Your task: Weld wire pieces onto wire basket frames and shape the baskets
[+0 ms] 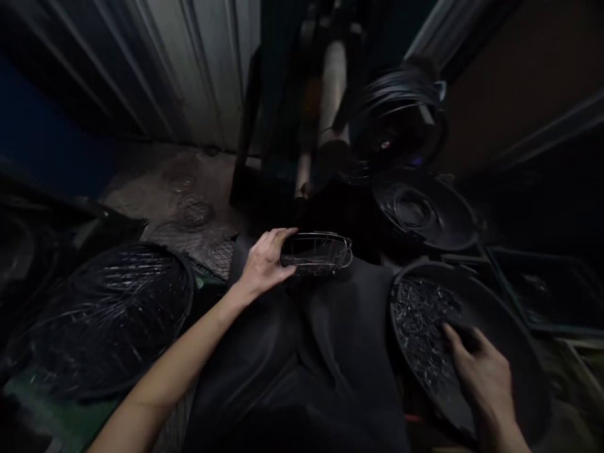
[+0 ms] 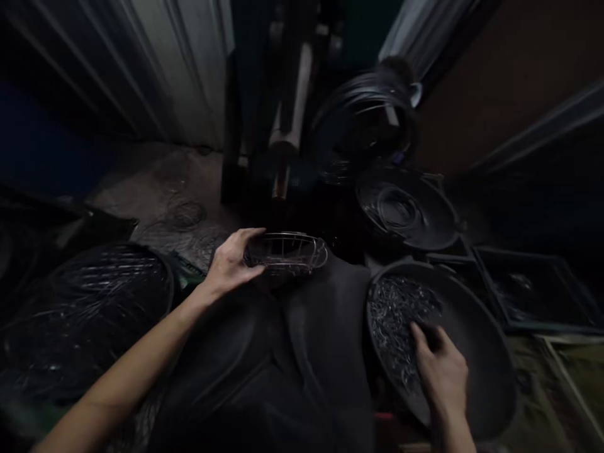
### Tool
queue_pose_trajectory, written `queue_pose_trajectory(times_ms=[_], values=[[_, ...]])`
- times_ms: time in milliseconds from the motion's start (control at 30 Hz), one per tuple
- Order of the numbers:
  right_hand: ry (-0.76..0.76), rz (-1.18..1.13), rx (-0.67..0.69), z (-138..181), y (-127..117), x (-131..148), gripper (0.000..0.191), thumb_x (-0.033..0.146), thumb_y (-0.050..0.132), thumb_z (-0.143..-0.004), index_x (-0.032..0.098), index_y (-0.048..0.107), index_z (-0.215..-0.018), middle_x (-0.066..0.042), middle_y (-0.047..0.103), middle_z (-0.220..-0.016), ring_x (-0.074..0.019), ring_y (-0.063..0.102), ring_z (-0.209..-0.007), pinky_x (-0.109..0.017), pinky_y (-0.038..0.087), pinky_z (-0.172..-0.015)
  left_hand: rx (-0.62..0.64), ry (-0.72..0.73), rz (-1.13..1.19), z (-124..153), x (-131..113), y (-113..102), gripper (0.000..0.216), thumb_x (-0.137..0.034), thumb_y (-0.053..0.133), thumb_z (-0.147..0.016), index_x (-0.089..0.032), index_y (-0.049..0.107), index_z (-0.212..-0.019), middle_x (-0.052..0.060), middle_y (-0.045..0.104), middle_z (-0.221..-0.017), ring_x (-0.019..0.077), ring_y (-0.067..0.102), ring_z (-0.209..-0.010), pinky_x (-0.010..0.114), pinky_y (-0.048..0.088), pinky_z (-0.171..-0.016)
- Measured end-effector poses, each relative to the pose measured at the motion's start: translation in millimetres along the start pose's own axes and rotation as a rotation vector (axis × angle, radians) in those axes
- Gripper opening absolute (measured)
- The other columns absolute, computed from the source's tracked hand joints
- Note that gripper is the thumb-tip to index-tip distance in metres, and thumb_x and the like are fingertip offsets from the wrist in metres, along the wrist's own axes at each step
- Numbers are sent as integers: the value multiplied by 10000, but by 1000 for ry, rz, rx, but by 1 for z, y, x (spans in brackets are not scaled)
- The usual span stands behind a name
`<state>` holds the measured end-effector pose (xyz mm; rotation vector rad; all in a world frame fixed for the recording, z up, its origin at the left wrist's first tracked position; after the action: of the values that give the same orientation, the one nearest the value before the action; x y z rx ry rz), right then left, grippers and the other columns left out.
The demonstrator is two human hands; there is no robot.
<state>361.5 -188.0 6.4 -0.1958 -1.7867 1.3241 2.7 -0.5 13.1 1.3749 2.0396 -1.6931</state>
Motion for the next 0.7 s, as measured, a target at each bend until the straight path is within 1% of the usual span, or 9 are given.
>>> queue_pose_trajectory(times_ms=[33,67,167,200,267,333,433,567,700], values=[[32,-90,22,5,5,17,344,539,624,-653,216,654,-766,-75,668,-728,-272,625,-697,-395,489,-620,3,26,-49,-5,-4,4,592,-182,633,-682,-176,457,-1248,72,551,-1197,224,512,-1119,369,411,-995],[23,-209,93,9,14,41,341,516,642,-653,208,662,-799,-68,680,-767,-246,631,-707,-368,499,-638,14,47,-93,-8,-8,7,583,-180,628,-690,-178,458,-1248,71,548,-1201,227,505,-1126,386,393,-1016],[-49,-556,374,19,50,121,324,471,690,-664,166,650,-765,-50,664,-685,-190,626,-618,-301,510,-589,62,77,-194,-12,-15,16,578,-180,627,-707,-182,454,-1258,73,538,-1208,238,489,-1132,441,342,-1053],[-57,-643,452,22,61,143,325,467,695,-670,157,638,-751,-43,654,-665,-181,627,-599,-287,508,-570,73,81,-212,-14,-16,17,583,-183,631,-709,-181,449,-1263,77,535,-1209,242,486,-1131,452,339,-1052],[-56,-752,578,26,82,175,336,469,699,-673,150,615,-736,-33,639,-652,-174,632,-582,-270,506,-544,79,83,-219,-15,-17,18,585,-194,636,-718,-171,440,-1269,88,533,-1211,247,481,-1135,458,348,-1040],[-50,-782,635,26,100,191,344,477,698,-673,153,599,-734,-20,625,-636,-172,630,-575,-262,501,-529,69,89,-195,-17,-18,16,575,-202,632,-732,-154,430,-1268,99,536,-1217,248,482,-1143,455,351,-1039],[-88,-725,585,20,118,200,320,473,668,-712,164,590,-743,-5,611,-608,-167,616,-569,-259,486,-532,57,119,-175,-17,-17,15,549,-194,622,-746,-127,424,-1253,114,542,-1225,251,483,-1160,464,326,-1059],[-229,-615,407,19,129,211,259,431,612,-779,172,603,-761,-8,640,-686,-150,605,-610,-255,474,-594,38,142,-179,-19,-12,13,528,-196,608,-757,-126,418,-1245,123,545,-1226,251,482,-1174,464,318,-1067],[-372,-555,237,25,136,221,219,386,575,-818,174,627,-801,-9,657,-741,-136,594,-651,-243,457,-633,-5,140,-122,-23,-2,11,519,-216,610,-754,-153,407,-1227,113,543,-1221,240,491,-1164,454,331,-1063]])
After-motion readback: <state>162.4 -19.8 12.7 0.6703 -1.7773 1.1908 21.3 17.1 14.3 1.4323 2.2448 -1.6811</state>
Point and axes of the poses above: each hand's wrist, its own z-axis away from the middle knuckle, its own y-axis out of the palm, x = y × z, the point moved 3 cm from there along -z, towards the middle knuckle
